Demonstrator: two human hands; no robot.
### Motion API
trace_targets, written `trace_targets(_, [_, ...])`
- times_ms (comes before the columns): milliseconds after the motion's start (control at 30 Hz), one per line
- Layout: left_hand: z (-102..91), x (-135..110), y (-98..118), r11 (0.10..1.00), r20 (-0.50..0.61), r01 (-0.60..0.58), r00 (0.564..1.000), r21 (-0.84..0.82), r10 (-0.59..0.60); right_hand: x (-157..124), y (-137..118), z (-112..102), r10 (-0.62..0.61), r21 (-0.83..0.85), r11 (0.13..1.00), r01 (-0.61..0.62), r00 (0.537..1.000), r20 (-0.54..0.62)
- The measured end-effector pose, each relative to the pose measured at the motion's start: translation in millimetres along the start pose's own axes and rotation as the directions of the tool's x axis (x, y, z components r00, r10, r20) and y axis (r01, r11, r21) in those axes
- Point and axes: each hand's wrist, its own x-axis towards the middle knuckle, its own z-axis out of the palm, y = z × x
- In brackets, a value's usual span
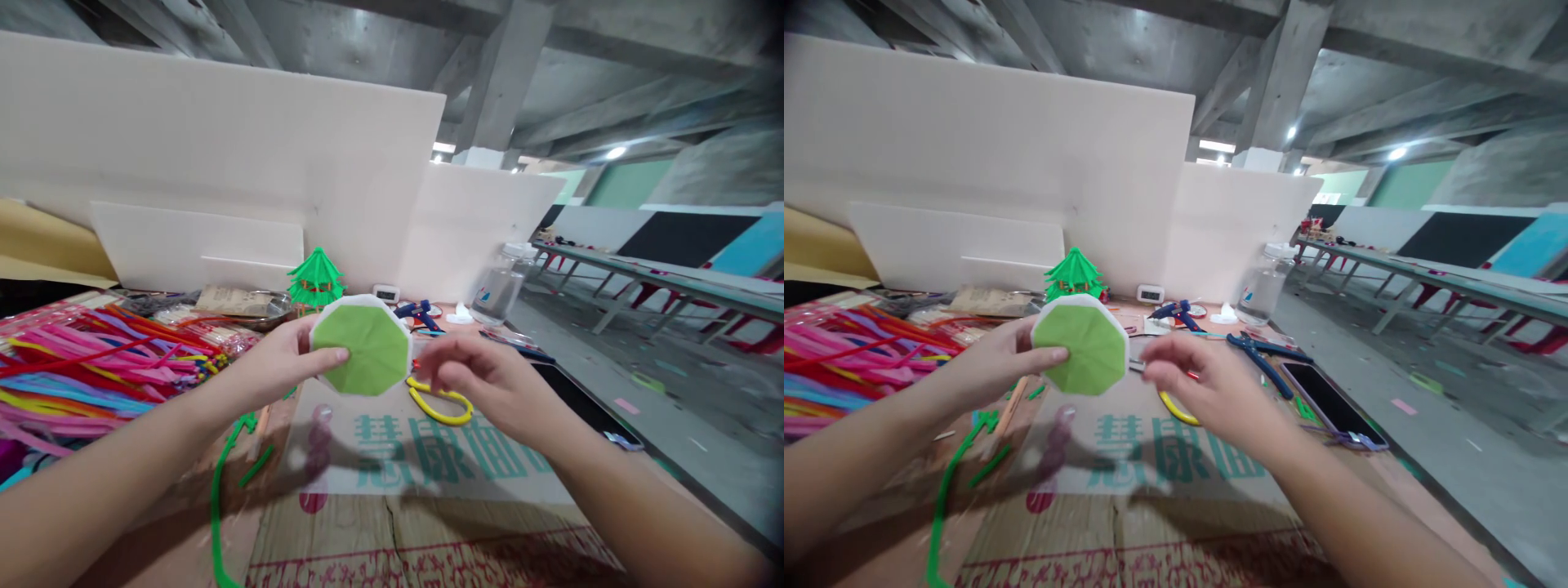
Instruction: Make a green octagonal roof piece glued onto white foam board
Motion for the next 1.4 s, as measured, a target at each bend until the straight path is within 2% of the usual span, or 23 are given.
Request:
trace_targets(33, [7.7,-2,-3,1.0,0.022,0.006,1.0,0.004,-0.006,3,5,6,0.02,0.06,0.998,-0.014,0.995,-0.097])
trace_targets(67, [16.0,-4,-7,1.0,0.039,0.009,0.999,0.006,-0.009,5,10,11,0.047,0.116,0.993,-0.031,0.989,-0.139])
trace_targets(167, [38.5,-10,-22,0.999,0.059,0.043,0.997,0.027,-0.045,8,25,26,0.106,0.154,0.984,-0.085,0.985,-0.137])
trace_targets(233, [46.0,-12,-30,0.995,0.103,0.082,0.991,0.061,-0.088,8,35,34,0.134,0.135,0.984,-0.116,0.983,-0.127])
trace_targets(333, [44.6,-10,-37,0.991,0.148,0.095,0.983,0.089,-0.108,4,46,44,0.191,0.127,0.974,-0.186,0.981,-0.026])
trace_targets(433, [37.9,-5,-37,0.986,0.105,0.09,0.989,0.138,-0.104,1,51,53,0.176,0.071,0.981,-0.179,0.983,0.054])
trace_targets(533, [36.1,-4,-37,0.979,0.093,0.059,0.993,0.196,-0.078,-1,50,59,0.149,0.045,0.988,-0.151,0.988,0.04])
trace_targets(633, [38.6,-10,-36,0.973,0.045,0.006,0.999,0.231,-0.017,-3,49,62,0.198,0.183,0.963,-0.197,0.98,0.016])
trace_targets(700, [40.3,-13,-33,0.972,0.022,-0.017,1.0,0.236,0.012,-4,50,64,0.19,0.239,0.953,-0.184,0.982,-0.002])
trace_targets(867, [42.1,-16,-26,0.964,-0.048,-0.079,0.994,0.253,0.094,-7,52,65,0.093,0.155,0.984,-0.087,0.995,-0.029])
trace_targets(967, [40.7,-16,-27,0.908,-0.063,-0.199,0.969,0.369,0.238,-8,51,64,0.062,0.092,0.994,-0.059,0.997,-0.039])
trace_targets(1033, [39.0,-16,-33,0.829,0.0,-0.329,0.929,0.452,0.369,-8,50,64,0.046,0.041,0.998,-0.044,0.998,-0.051])
trace_targets(1100, [37.9,-17,-40,0.764,0.059,-0.415,0.893,0.494,0.446,-9,50,65,0.03,0.006,1.0,-0.03,0.998,-0.049])
trace_targets(1167, [38.3,-17,-47,0.759,0.061,-0.41,0.894,0.506,0.443,-9,53,68,0.038,0.005,0.999,-0.038,0.999,-0.032])
trace_targets(1267, [41.3,-15,-54,0.794,0.051,-0.341,0.929,0.504,0.367,-9,61,73,0.114,0.086,0.99,-0.113,0.993,-0.012])
trace_targets(1333, [43.5,-14,-54,0.819,0.054,-0.301,0.947,0.488,0.316,-9,66,75,0.148,0.131,0.981,-0.146,0.989,-0.008])
trace_targets(1400, [45.2,-14,-52,0.85,0.046,-0.264,0.961,0.455,0.273,-9,67,76,0.131,0.112,0.985,-0.128,0.991,-0.019])
